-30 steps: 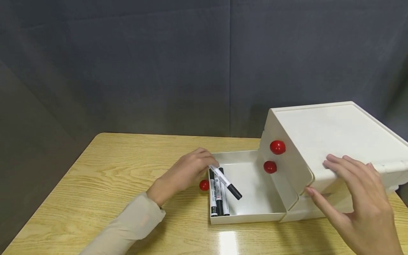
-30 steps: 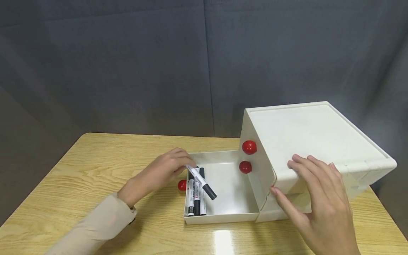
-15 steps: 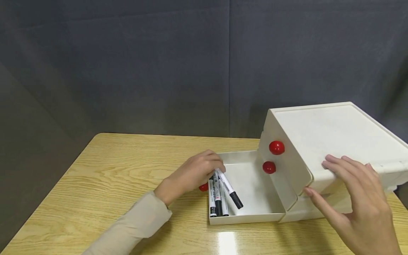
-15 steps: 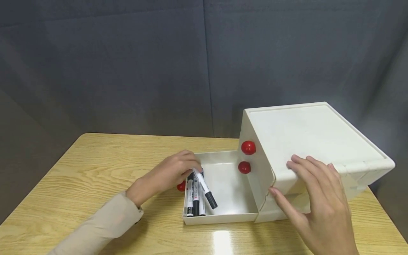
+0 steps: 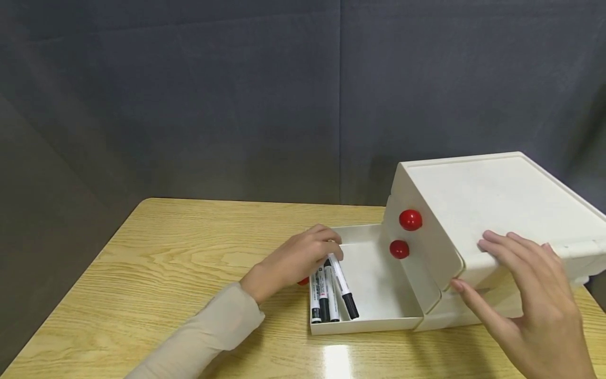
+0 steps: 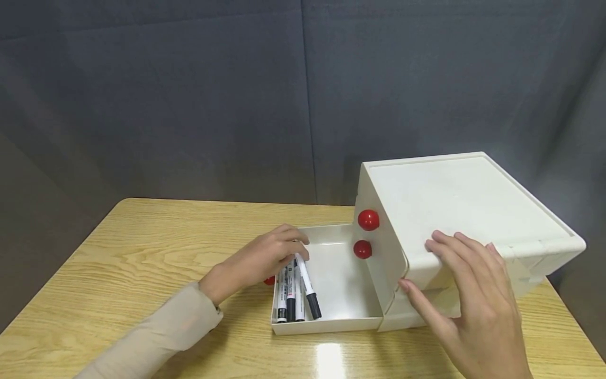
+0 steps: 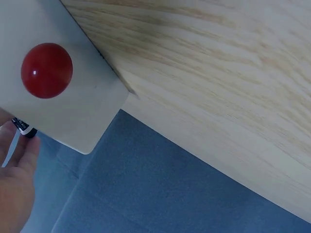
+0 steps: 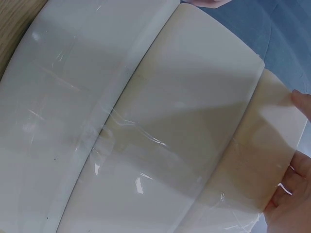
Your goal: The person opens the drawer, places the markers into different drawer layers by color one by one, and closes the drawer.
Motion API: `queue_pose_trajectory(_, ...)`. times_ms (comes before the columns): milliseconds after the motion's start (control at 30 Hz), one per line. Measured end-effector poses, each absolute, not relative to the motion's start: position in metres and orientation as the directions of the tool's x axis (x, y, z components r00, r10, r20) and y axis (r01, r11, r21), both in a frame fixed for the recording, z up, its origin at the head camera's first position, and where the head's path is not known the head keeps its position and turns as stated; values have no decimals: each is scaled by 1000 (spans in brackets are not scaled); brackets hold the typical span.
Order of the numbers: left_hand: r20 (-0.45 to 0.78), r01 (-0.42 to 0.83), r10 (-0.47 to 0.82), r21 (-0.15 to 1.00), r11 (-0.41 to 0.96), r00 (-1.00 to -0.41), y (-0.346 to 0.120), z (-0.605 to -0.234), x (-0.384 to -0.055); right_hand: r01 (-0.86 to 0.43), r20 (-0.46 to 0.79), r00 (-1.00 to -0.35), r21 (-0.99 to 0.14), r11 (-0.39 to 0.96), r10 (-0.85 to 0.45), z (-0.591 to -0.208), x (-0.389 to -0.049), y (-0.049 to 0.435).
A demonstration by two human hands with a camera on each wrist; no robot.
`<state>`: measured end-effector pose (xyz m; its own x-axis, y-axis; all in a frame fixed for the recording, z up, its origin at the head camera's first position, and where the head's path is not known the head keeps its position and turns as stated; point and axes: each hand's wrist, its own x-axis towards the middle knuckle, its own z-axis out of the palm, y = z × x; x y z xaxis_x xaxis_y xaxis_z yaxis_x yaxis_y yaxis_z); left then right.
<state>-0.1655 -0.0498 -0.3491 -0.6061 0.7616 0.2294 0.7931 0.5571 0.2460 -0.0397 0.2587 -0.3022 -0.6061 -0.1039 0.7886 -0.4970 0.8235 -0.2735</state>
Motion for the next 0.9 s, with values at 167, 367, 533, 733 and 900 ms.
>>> queue_pose_trajectory(167,209,789,765,254,559,-609,-46,-351,-166,-504,795,-597,-272,820,-103,-302,-40,259)
queue_pose_trajectory(367,192,802,782,225,553,-593,-42,-353,-165,-504,798,-595,-272,820,-101,-302,-40,259)
queue_pose_trajectory(533,201,823,799,197,533,-566,-39,-355,-164,-503,796,-596,-272,820,-102,-301,-39,258)
queue_pose_trajectory(733,213,830,803,187,526,-557,-38,-356,-165,-500,795,-598,-271,823,-101,-300,-39,257)
queue_pose_trajectory(900,212,790,766,266,552,-607,-40,-355,-165,-521,809,-577,-261,813,-109,-300,-40,257)
